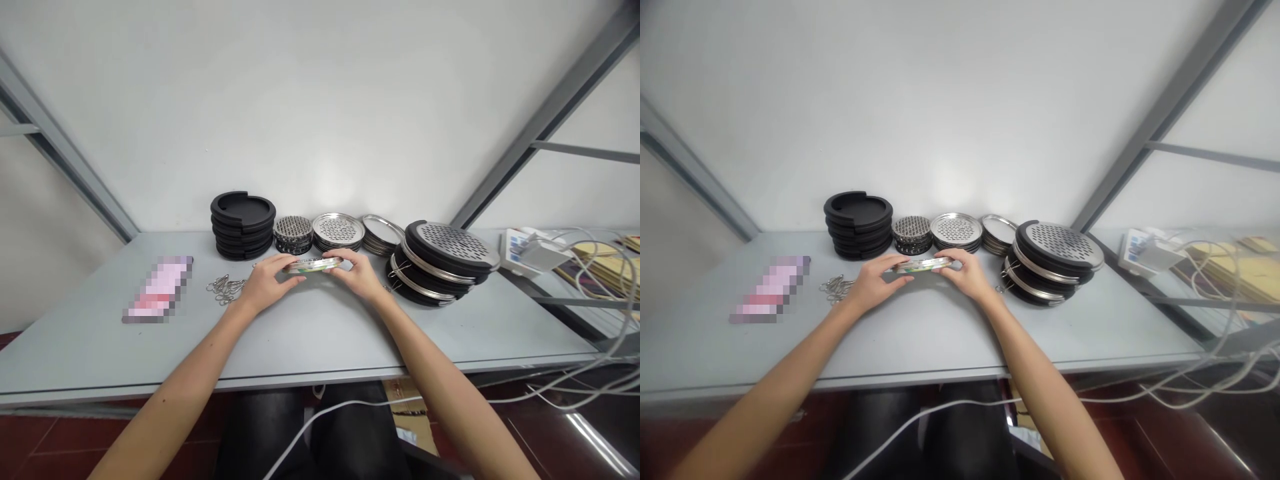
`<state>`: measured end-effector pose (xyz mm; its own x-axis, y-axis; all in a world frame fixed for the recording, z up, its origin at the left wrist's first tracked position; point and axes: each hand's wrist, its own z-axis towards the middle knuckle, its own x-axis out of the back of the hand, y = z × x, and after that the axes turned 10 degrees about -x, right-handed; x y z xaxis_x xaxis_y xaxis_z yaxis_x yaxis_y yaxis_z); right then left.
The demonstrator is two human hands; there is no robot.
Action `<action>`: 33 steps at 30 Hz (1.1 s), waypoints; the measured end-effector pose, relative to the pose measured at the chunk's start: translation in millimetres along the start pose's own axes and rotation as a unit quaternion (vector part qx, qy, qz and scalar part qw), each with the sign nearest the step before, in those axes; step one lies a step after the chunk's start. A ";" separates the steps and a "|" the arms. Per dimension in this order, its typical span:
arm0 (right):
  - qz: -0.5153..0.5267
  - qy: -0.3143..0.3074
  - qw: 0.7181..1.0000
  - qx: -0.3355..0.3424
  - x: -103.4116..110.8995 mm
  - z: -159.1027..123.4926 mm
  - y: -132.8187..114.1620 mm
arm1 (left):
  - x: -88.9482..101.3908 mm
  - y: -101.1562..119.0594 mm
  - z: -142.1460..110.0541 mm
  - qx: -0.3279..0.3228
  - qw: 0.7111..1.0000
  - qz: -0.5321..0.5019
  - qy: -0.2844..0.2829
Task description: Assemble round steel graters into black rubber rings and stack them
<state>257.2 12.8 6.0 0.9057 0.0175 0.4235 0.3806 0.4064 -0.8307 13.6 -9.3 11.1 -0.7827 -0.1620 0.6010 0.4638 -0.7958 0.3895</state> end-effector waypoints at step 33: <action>0.099 0.023 0.995 -0.026 0.6 1.2 -2.4 | 0.9 0.3 1.3 -0.013 0.999 0.034 0.041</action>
<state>256.6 12.9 8.6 0.9709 0.0503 0.2343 0.2024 0.3511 -0.9142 13.6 -9.0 12.7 -0.7817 -0.2614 0.5662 0.5064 -0.7960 0.3316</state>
